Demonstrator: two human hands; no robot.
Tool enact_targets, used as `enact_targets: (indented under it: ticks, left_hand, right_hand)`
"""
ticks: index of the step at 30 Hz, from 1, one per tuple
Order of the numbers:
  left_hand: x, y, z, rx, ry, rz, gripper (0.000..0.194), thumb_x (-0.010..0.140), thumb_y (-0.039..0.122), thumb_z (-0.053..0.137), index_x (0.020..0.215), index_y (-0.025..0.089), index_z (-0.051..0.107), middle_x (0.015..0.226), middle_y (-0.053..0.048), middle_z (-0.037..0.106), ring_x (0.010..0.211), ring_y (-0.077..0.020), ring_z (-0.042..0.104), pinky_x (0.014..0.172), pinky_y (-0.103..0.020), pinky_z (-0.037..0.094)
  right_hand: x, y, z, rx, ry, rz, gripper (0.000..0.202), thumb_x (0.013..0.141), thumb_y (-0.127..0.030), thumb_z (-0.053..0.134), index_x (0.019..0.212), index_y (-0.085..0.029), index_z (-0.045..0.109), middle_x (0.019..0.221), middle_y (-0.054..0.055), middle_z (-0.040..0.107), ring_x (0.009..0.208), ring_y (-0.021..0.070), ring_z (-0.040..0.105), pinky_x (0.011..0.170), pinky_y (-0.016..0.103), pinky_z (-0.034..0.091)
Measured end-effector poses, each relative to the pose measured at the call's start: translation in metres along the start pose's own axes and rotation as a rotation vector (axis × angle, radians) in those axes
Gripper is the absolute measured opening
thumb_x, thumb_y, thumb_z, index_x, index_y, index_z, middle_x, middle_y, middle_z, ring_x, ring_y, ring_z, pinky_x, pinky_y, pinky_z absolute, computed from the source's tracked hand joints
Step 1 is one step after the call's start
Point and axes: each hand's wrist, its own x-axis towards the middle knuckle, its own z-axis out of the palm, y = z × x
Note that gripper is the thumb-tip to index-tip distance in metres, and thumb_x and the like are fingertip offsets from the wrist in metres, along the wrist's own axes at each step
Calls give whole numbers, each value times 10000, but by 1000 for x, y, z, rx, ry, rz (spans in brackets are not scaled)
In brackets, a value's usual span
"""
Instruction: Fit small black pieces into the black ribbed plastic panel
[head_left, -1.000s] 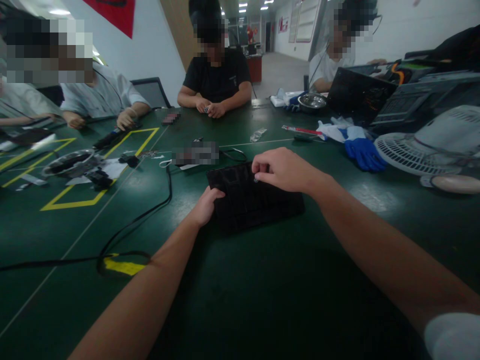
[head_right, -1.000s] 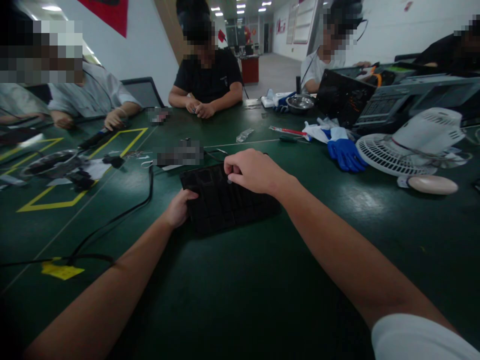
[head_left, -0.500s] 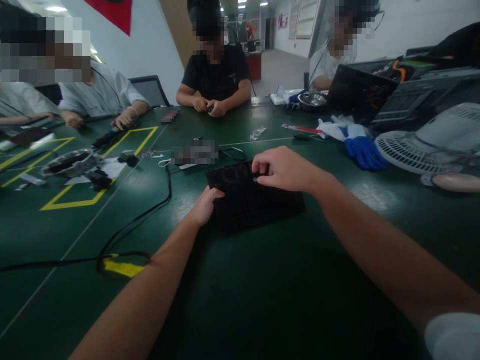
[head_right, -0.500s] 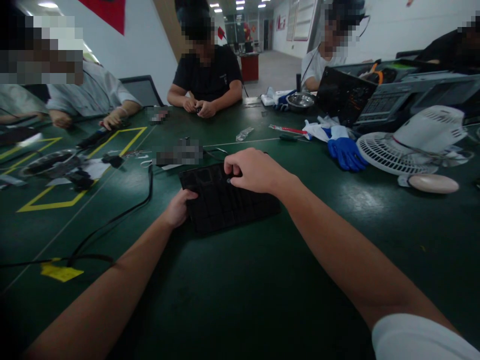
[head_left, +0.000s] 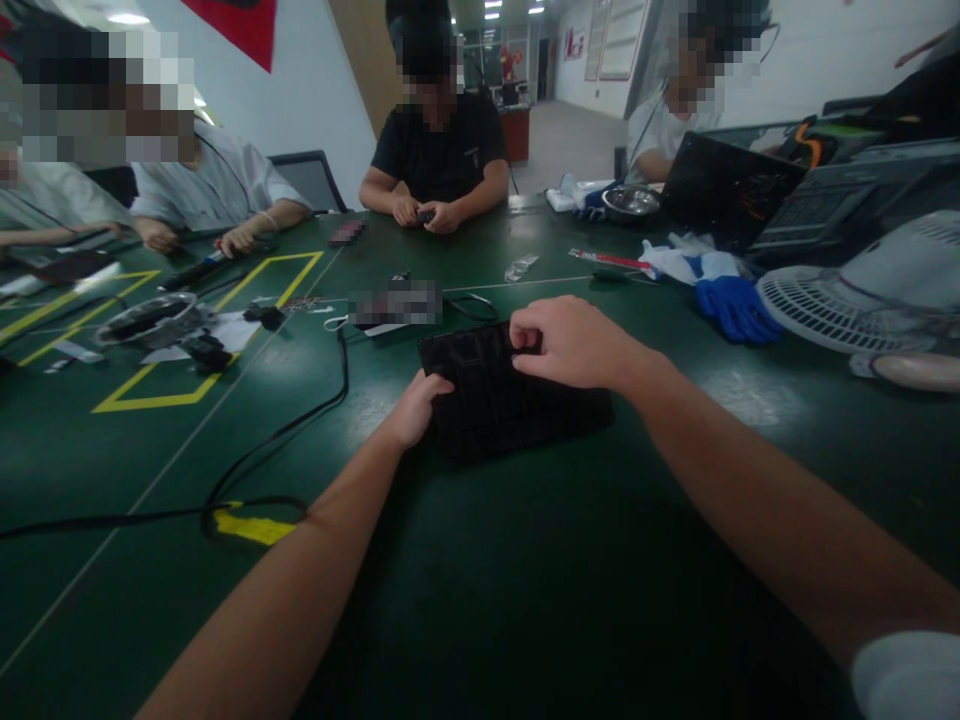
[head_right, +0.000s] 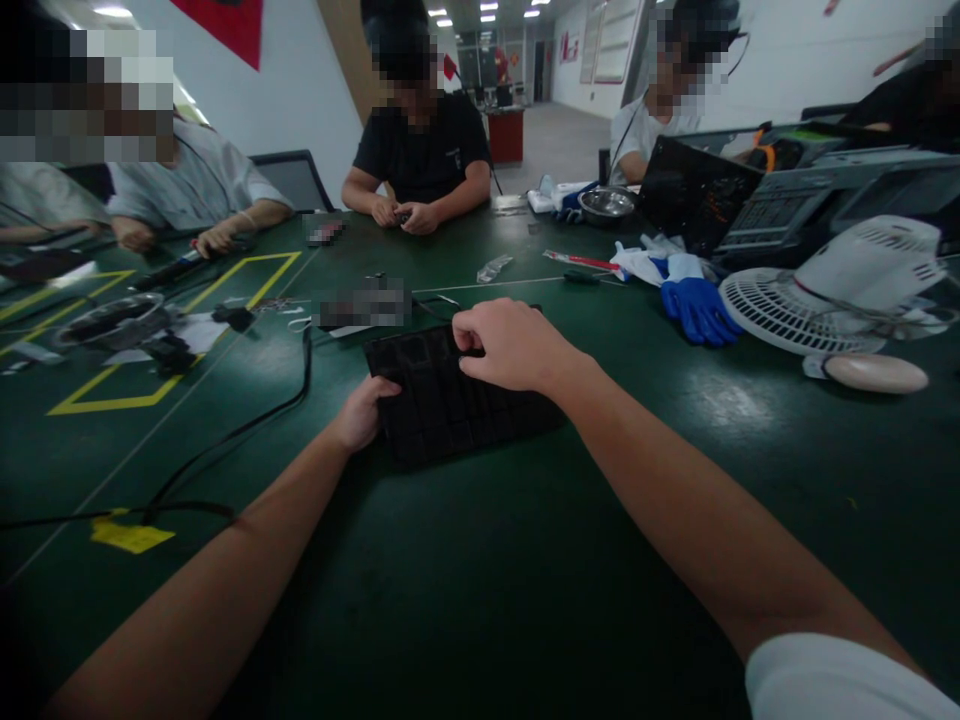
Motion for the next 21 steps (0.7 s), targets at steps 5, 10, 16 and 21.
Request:
enact_targets:
  ticks: [5,10,16,21]
  left_hand:
    - [1,-3,-1,-8,16,-17,470,648,398,596,1077,210,634,1125,-59,737,1183,-368,639,1035,-489,524]
    - [1,-2,-1,-4,17,-13,430,644,388,590,1033,211,643,1094,-58,731,1155,-363,641,1011,-480,527]
    - [-2,3,2,-41,52,-54,406,625,372,613,1002,222,624,1015,-42,726,1138,-369,648,994,-495,541]
    - [-2,5,4,-55,63,-58,418,609,363,617,1001,219,627,1003,-37,715,1128,-368,652,992,-498,545]
  right_hand:
    - [0,-2,1,-51,10,32,136,871,-276,726,807,-205,630,876,35,679,773,174,536,697,324,314]
    - [0,-3,2,-35,36,57,180,911,-300,702,794,-211,598,834,21,661,743,165,508,680,325,292]
    - [0,1,3,10,40,46,163,923,-265,692,805,-208,595,825,15,661,746,162,519,690,323,294]
    - [1,6,1,75,25,5,139,897,-216,718,823,-203,601,832,11,685,743,154,550,700,315,316]
